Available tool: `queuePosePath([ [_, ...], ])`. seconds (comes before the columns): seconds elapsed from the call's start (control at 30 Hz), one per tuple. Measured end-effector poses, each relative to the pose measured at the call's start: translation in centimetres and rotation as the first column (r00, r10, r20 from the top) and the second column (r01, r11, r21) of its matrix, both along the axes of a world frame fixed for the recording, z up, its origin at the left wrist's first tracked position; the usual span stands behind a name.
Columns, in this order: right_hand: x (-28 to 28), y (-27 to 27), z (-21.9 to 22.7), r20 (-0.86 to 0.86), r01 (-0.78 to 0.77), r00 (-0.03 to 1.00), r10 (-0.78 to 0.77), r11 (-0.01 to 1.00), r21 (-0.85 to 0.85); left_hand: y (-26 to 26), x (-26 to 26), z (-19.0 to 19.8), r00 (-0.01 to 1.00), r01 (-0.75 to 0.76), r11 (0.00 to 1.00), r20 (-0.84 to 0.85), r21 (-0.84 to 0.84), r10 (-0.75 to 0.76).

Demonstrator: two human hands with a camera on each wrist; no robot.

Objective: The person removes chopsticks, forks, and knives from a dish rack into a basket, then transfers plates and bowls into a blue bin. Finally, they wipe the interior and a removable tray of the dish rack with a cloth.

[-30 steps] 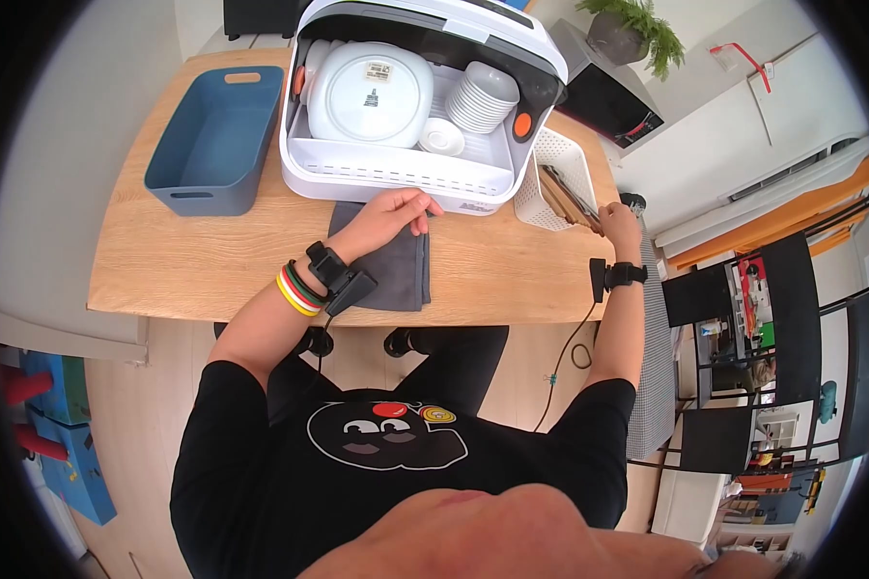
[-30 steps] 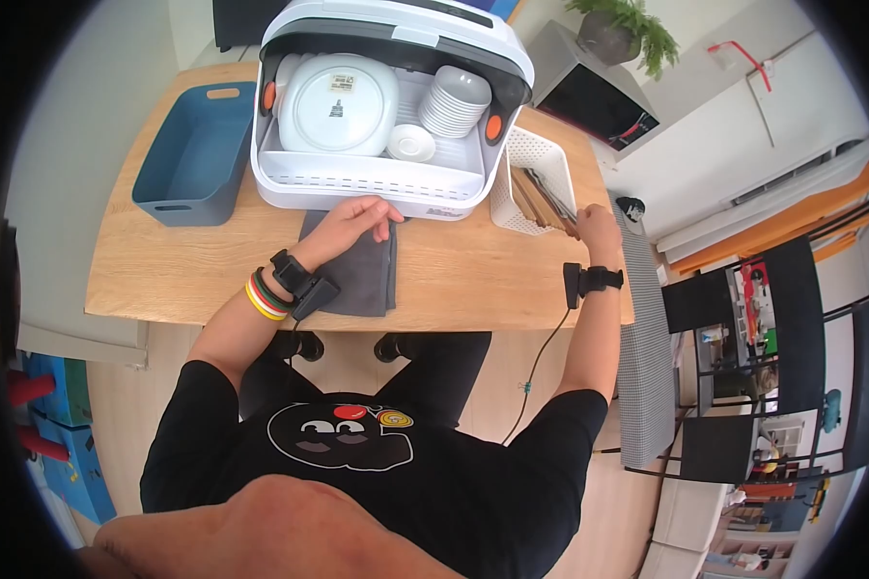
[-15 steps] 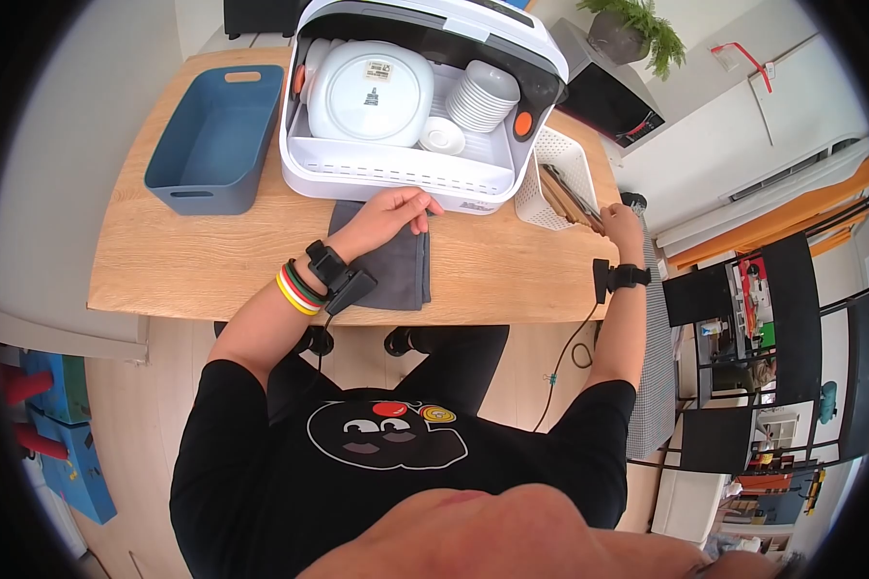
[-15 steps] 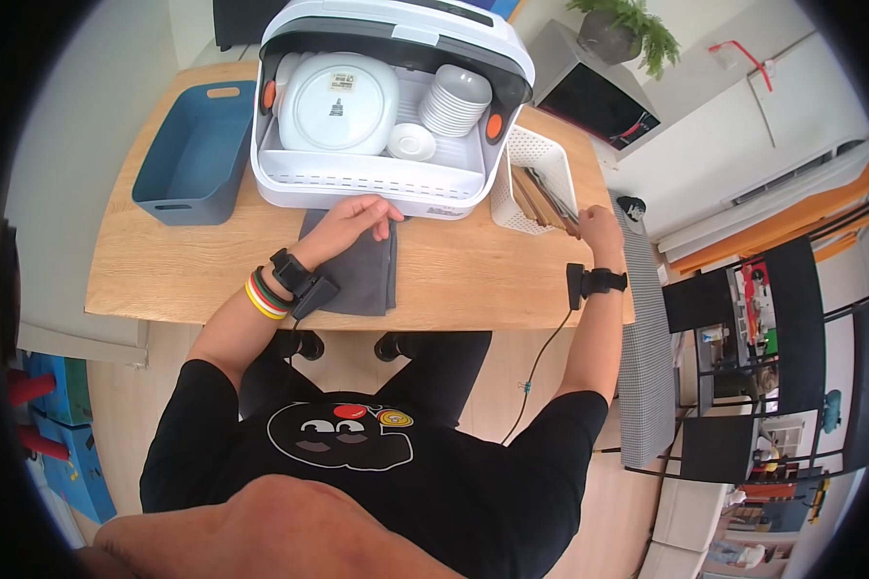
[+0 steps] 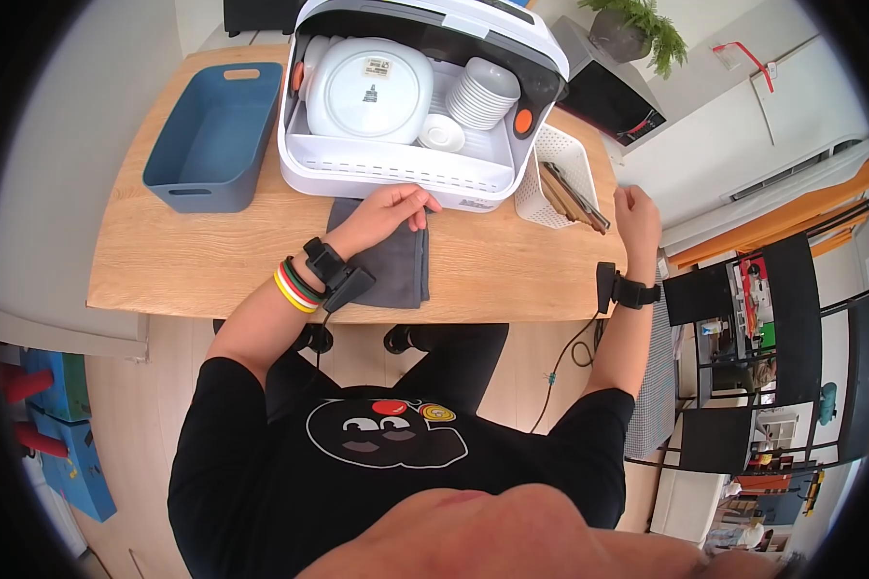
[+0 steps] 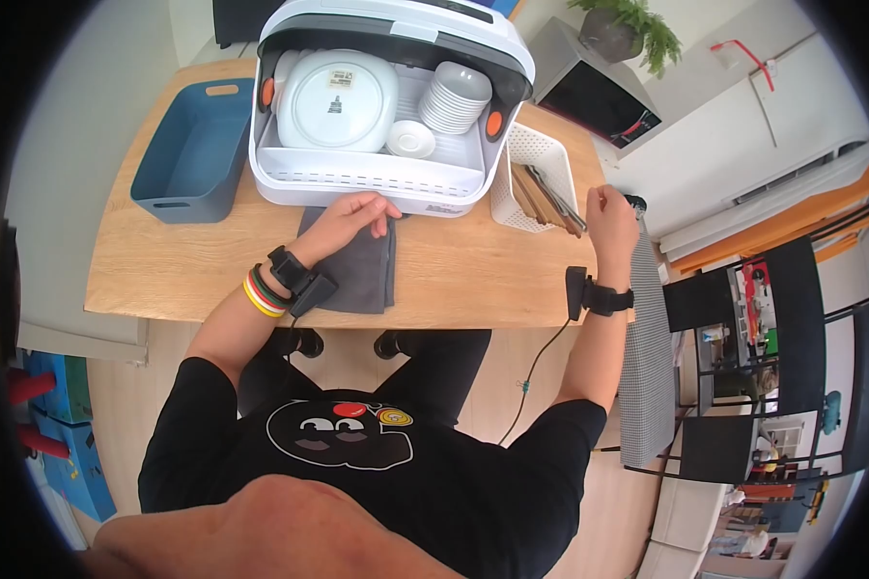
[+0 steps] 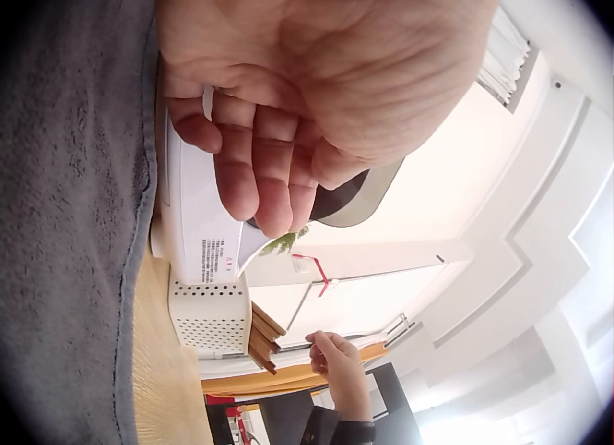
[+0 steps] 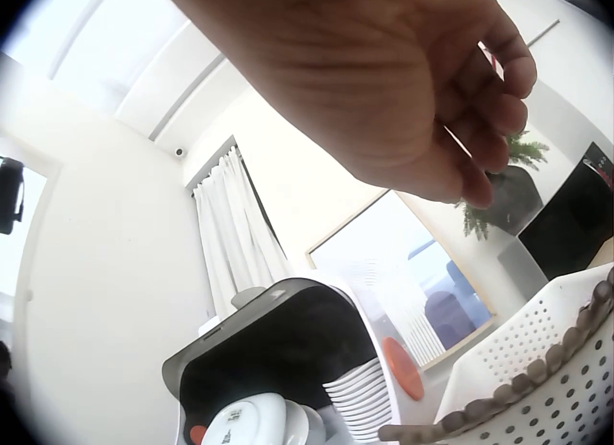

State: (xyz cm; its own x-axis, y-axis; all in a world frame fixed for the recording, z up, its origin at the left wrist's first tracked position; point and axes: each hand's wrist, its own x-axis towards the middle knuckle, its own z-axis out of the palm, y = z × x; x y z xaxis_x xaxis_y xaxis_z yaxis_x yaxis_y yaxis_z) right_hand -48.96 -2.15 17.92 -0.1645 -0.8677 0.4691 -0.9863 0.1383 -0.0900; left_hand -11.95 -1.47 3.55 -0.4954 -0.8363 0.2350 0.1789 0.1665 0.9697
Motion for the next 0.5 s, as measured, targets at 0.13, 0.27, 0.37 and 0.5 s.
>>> queuePosePath([
  [0.13,4.1,1.0,1.0,0.096,-0.19,0.975,0.203,0.973,-0.13,0.1,0.0,0.2,1.0,-0.007,1.0,0.009,-0.004,0.007],
  [0.27,8.3,1.6,0.9,0.217,-0.35,0.888,0.406,0.902,-0.253,0.1,0.0,0.2,1.0,-0.017,1.0,0.0,0.004,0.017],
  [0.37,11.8,2.2,0.4,0.378,-0.4,0.788,0.486,0.871,-0.286,0.2,0.0,0.4,0.999,-0.043,0.999,0.009,-0.034,0.043],
  [0.5,14.9,1.2,-2.1,0.511,-0.481,0.628,0.587,0.809,-0.338,0.6,0.4,1.1,0.997,-0.052,0.997,0.054,0.057,0.049],
])
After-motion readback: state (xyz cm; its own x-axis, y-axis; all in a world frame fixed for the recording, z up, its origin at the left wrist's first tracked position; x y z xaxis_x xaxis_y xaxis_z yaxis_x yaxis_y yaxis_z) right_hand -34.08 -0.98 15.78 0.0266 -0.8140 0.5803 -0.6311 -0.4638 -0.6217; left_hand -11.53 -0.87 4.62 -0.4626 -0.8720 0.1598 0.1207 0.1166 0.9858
